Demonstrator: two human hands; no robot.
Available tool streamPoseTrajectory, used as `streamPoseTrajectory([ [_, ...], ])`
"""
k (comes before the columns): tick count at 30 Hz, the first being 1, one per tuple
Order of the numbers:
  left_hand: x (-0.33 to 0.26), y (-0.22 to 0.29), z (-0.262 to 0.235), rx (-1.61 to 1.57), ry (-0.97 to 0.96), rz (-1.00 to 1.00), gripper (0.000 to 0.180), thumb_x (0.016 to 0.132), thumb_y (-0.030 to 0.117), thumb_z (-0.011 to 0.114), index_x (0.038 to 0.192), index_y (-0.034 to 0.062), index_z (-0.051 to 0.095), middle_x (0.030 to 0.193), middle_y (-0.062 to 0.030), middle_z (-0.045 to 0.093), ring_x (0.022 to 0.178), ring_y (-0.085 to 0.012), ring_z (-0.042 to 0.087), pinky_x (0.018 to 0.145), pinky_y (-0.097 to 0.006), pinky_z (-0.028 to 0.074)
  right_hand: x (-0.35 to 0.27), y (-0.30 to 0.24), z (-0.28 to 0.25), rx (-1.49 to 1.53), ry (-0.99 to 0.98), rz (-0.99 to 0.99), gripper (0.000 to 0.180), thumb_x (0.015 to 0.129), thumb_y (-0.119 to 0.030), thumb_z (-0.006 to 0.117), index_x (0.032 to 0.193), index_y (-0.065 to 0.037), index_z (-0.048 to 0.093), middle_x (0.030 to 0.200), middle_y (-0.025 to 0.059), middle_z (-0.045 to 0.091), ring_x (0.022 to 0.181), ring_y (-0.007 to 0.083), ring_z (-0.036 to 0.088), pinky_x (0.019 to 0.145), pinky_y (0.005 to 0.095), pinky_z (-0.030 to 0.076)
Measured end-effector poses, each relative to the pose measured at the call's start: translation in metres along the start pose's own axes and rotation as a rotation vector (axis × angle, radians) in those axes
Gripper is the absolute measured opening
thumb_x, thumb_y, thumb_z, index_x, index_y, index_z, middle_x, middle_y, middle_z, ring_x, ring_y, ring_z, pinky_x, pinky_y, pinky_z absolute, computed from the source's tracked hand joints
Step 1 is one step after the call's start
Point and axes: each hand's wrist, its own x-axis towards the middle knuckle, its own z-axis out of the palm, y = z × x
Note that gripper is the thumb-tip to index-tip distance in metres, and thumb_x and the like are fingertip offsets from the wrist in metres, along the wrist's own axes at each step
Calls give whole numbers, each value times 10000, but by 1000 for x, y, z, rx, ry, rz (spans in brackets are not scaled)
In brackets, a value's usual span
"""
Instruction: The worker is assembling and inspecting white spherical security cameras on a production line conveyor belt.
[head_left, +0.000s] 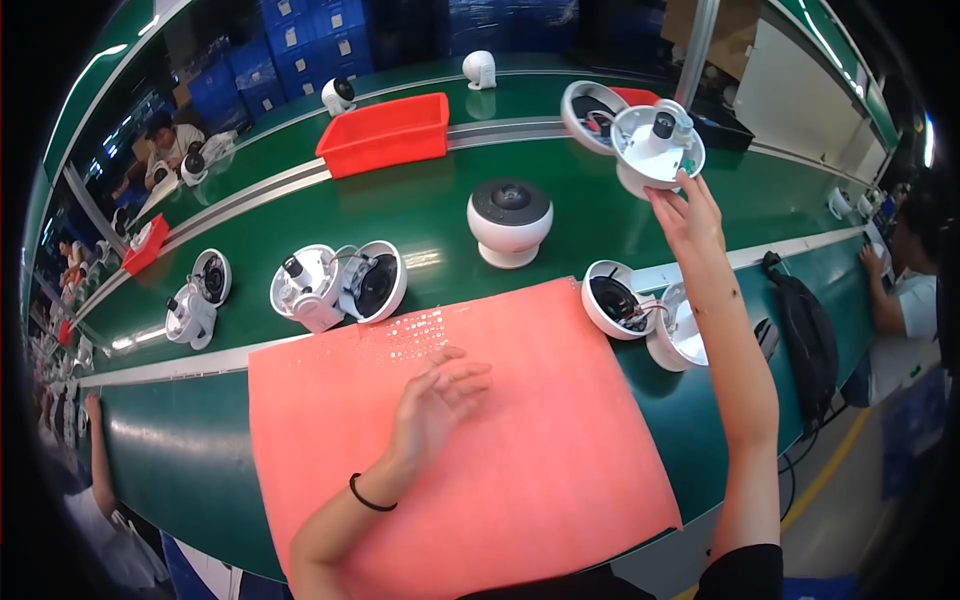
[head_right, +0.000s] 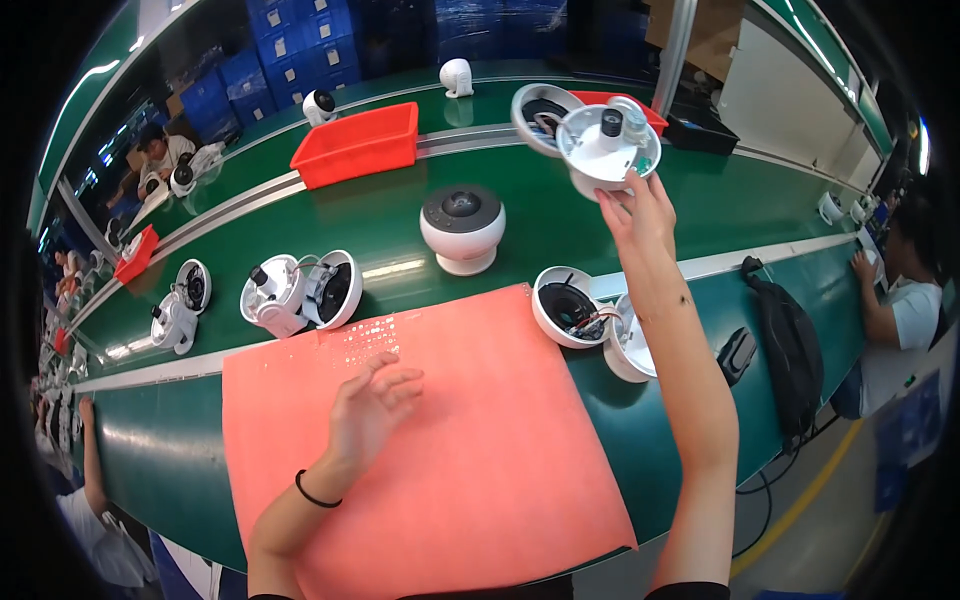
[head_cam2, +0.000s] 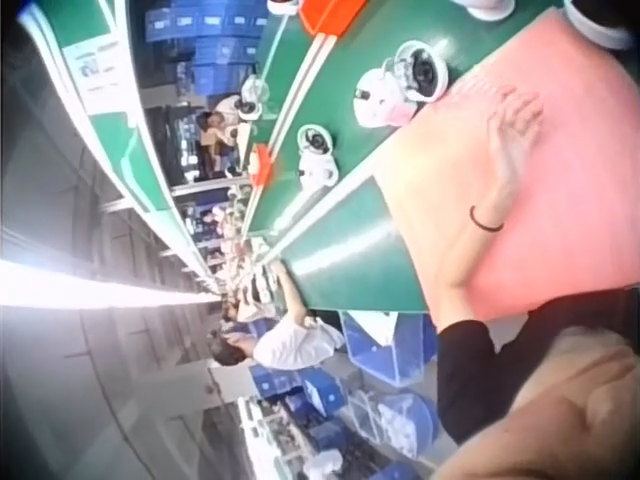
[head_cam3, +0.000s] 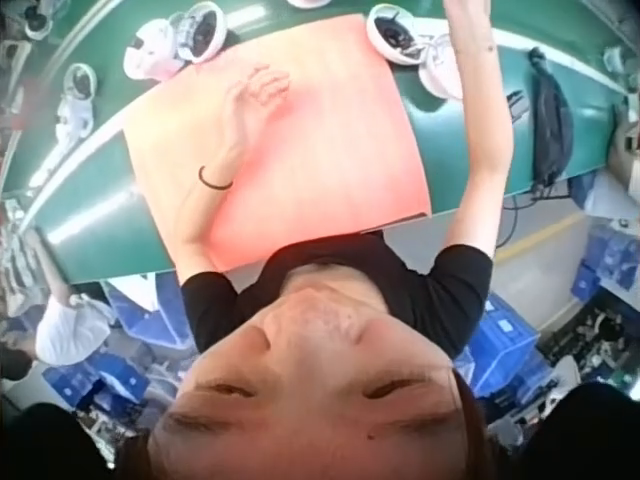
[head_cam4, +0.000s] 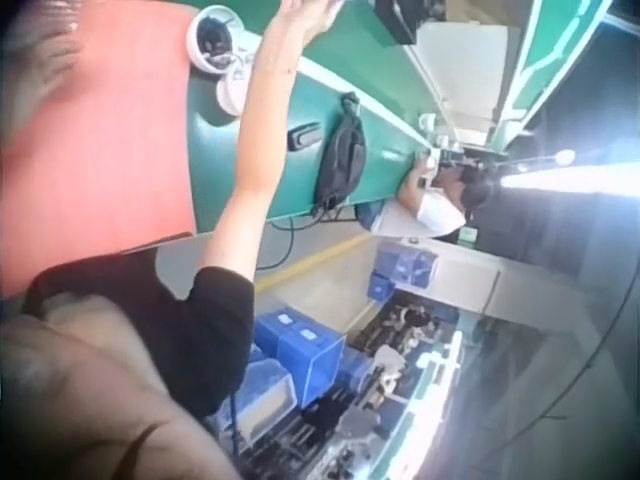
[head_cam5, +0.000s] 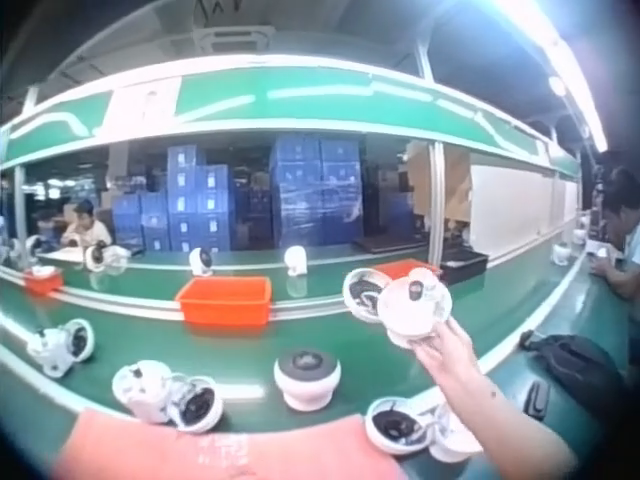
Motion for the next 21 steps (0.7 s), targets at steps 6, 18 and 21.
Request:
streamPoseTrajectory([
  [6, -27, 11, -11, -620, -96, -453, 725, 835, 558, 391, 1335, 41, 302, 1238, -231, 463, 1038, -265, 539, 844, -360, 464, -104, 3, 43, -59, -319, 488, 371, 864, -165, 534, 1175, -10, 402, 1100, 240, 513, 1015, 306, 558, 874, 352, 495],
  [18, -114, 20, -53, -569, -13, -734, 589, 857, 382, 404, 1252, -54, 372, 1192, -200, 508, 1036, -322, 552, 912, -426, 443, -175, 48, 13, -500, -570, 894, 254, 886, -173, 448, 1054, 5, 512, 900, 67, 603, 748, 162, 637, 616, 312, 568],
  [21, -126, 37, -45, -283, 95, -688, 538, 849, 261, 467, 1252, -77, 356, 1209, -216, 490, 1054, -304, 551, 920, -406, 452, -176, 51, 3, -558, -589, 913, 345, 875, -143, 449, 1169, 38, 465, 976, 97, 586, 893, 196, 613, 761, 328, 529],
])
